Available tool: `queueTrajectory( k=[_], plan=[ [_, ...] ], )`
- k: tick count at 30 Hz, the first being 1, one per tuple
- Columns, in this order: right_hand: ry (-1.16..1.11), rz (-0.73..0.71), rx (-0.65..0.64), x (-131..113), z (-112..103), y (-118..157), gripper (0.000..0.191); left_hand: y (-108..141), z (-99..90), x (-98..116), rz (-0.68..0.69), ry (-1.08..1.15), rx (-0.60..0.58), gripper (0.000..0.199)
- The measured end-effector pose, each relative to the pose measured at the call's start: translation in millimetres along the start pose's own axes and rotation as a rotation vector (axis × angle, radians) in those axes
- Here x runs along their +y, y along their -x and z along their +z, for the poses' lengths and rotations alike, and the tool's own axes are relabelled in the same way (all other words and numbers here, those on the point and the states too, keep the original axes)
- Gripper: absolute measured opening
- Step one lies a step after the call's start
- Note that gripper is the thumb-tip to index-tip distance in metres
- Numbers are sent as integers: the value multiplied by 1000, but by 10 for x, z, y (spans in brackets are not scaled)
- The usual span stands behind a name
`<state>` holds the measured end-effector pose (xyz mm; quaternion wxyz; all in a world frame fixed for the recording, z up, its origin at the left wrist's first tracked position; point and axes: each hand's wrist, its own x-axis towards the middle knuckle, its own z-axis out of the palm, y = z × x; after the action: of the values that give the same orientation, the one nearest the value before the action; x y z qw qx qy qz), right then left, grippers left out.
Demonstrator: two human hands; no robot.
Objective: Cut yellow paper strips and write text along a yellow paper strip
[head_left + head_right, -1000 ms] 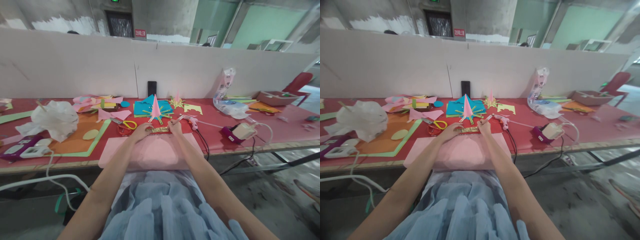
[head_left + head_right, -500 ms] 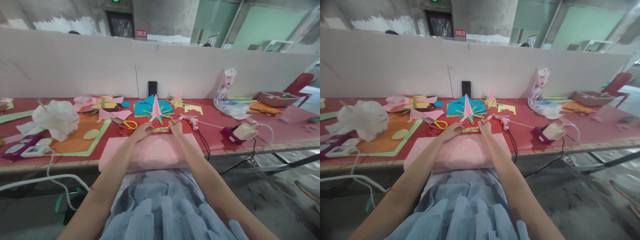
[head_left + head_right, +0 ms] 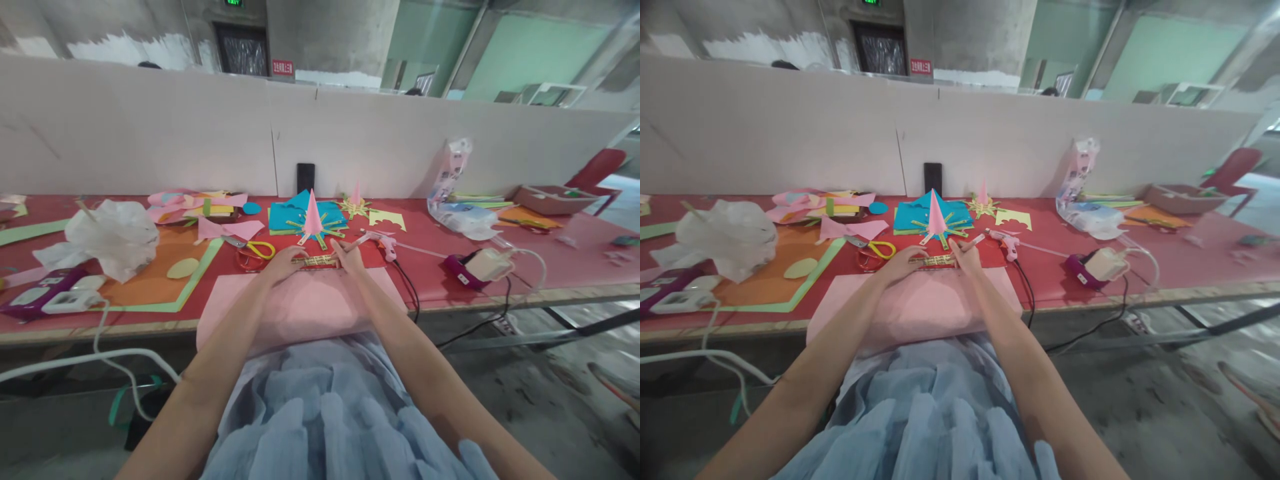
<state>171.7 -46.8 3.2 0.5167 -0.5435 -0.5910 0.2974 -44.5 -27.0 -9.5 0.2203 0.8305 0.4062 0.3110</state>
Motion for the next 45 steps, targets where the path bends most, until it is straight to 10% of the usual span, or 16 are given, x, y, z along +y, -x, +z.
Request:
queueTrajectory(
  k=[45],
  plan=[
    [156,101,-57,137,26,-107,26,10,-8,42,-15,14,-1,22]
  ],
)
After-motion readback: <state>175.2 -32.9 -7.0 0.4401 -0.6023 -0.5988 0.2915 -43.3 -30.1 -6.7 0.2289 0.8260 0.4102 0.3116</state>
